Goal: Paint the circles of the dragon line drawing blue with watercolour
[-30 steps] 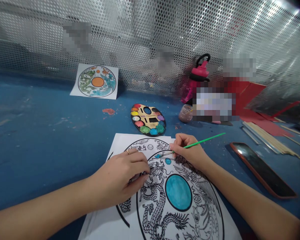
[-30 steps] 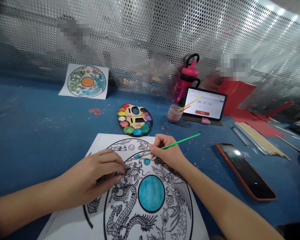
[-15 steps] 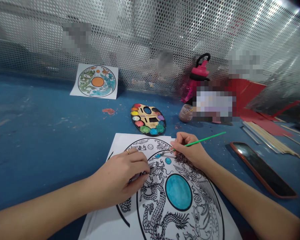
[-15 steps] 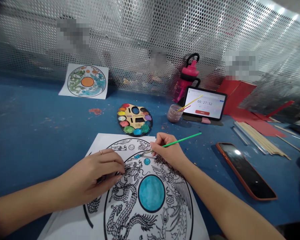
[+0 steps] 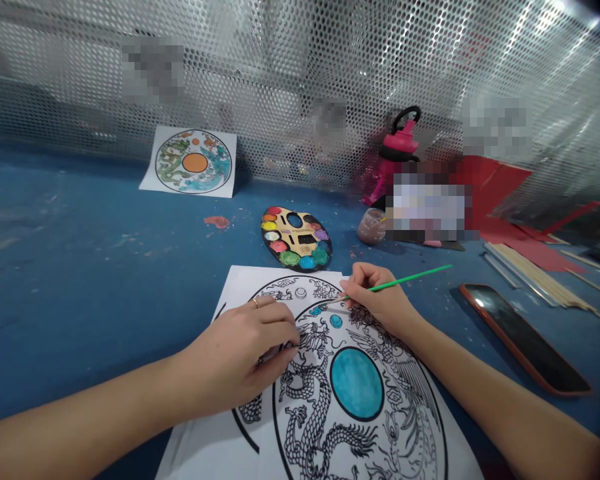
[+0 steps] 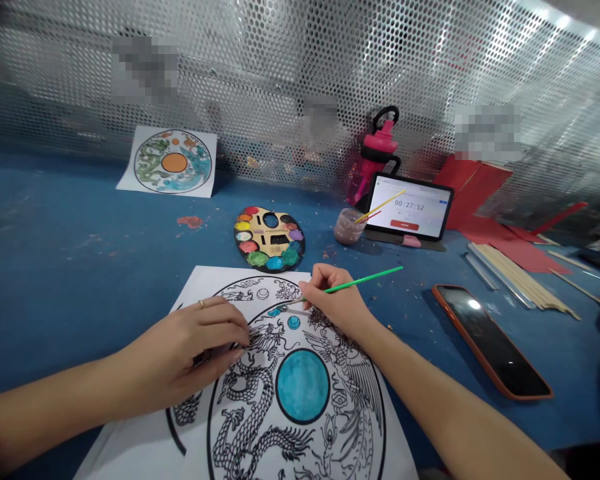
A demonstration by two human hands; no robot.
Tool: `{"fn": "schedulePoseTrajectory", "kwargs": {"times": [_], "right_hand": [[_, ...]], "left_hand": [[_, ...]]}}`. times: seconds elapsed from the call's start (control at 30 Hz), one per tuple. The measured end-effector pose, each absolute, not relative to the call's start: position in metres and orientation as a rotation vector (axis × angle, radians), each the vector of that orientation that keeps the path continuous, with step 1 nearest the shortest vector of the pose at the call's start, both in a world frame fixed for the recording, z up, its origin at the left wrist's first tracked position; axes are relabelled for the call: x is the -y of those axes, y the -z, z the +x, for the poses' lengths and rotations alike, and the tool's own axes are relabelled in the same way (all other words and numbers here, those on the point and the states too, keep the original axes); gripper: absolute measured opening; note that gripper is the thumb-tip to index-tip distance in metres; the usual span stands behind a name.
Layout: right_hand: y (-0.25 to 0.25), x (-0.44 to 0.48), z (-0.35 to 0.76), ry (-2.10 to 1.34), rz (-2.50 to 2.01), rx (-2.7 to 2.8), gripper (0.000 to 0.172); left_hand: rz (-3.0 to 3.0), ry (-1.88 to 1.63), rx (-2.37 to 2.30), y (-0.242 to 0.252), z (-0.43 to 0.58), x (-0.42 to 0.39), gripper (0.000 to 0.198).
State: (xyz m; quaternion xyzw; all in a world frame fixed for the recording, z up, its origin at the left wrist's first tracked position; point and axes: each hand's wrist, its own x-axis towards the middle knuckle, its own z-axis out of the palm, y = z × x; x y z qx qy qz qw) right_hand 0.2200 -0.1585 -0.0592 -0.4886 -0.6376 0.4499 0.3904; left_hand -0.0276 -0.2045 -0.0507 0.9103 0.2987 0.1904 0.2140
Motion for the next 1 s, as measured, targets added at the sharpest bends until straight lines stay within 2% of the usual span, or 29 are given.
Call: {"fn": "schedulePoseTrajectory", "kwargs": {"times": [1.0], "right_hand": [[0.0597, 0.159, 0.2188, -1.137, -1.215, 1.673, 0.032]], "left_hand": [[2.54, -0.537, -0.838, 0.0511, -0.0253, 0.2039, 0.02]]}}
